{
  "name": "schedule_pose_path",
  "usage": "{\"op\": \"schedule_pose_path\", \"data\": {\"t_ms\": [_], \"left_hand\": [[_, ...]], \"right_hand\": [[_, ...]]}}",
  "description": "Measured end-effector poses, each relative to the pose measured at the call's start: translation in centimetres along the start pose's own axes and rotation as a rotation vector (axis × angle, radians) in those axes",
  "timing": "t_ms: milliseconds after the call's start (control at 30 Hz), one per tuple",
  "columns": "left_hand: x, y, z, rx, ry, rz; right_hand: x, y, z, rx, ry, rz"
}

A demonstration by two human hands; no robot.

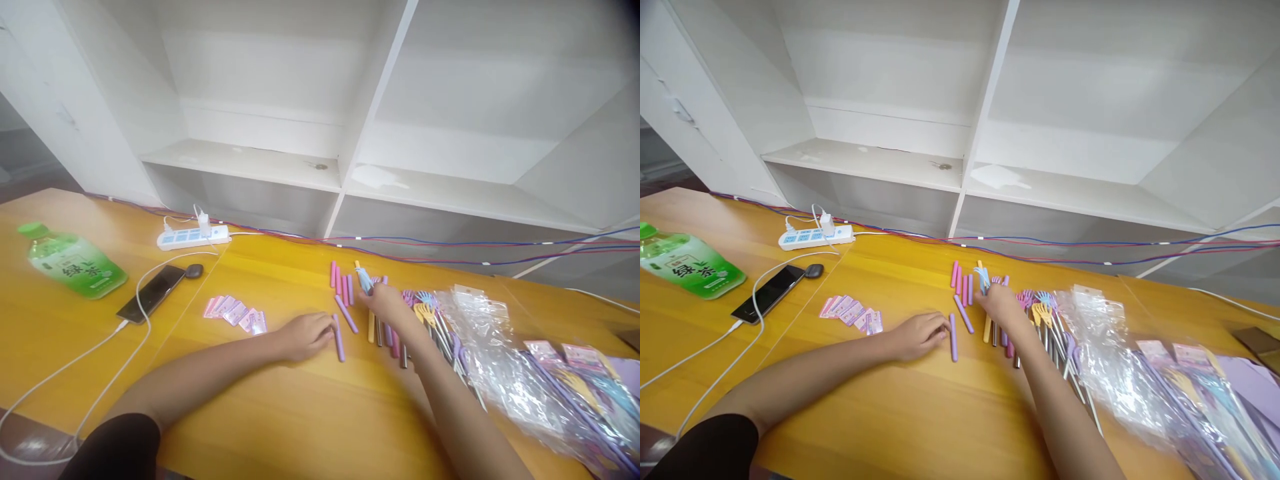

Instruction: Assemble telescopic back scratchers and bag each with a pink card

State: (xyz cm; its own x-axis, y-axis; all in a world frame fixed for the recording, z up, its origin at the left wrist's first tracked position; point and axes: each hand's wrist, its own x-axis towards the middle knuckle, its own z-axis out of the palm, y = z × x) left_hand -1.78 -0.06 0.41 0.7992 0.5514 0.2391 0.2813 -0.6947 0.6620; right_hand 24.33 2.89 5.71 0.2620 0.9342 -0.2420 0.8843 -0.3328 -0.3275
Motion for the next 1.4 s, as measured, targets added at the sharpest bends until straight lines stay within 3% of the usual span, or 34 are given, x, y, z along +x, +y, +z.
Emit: {"op": "schedule_pose_path", "data": {"t_ms": [100, 233, 333, 433, 567, 700, 767, 833, 1133, 1400], "left_hand": [[0.3, -0.6, -0.2, -0.275, 0.106, -0.165], [1.0, -1.7, -0.1, -0.798, 0.177, -0.28], [1.5, -2.2, 0.0, -0.919, 0.19, -0.311], [1.7, -2.2, 0.1, -0.906, 0.201, -0.351], [1.5, -1.8, -0.2, -0.873, 0.179, -0.371], [1.3, -1.8, -1.2, -0.517, 0.232, -0.334], [1.3, -2.1, -1.7, -0.274, 0.248, -0.269], [1.4, -2.5, -2.1, -0.179, 0.252, -0.225], [1.7, -2.8, -2.0, -0.127, 0.302, -0.206], [1.7, -2.5, -1.9, -0.092, 0.246, -0.235]], "right_hand": [[-2.6, -0.7, -0.2, 0.178, -0.011, -0.102], [-6.0, -2.8, 1.7, 0.482, -0.136, -0.259], [-6.8, -3.9, 3.4, 0.724, -0.194, -0.301], [-5.5, -3.3, 4.0, 0.984, -0.179, -0.272], [-2.3, -0.9, 3.6, 1.279, -0.07, -0.255], [-0.1, 1.4, 3.3, 1.44, 0.067, -0.245], [0.3, 1.9, 3.6, 1.496, 0.083, -0.242], [0.3, 2.0, 4.0, 1.546, 0.076, -0.246], [0.2, 1.6, 5.2, 1.66, 0.103, -0.252], [0.3, 1.4, 5.3, 1.665, 0.113, -0.251]]}}
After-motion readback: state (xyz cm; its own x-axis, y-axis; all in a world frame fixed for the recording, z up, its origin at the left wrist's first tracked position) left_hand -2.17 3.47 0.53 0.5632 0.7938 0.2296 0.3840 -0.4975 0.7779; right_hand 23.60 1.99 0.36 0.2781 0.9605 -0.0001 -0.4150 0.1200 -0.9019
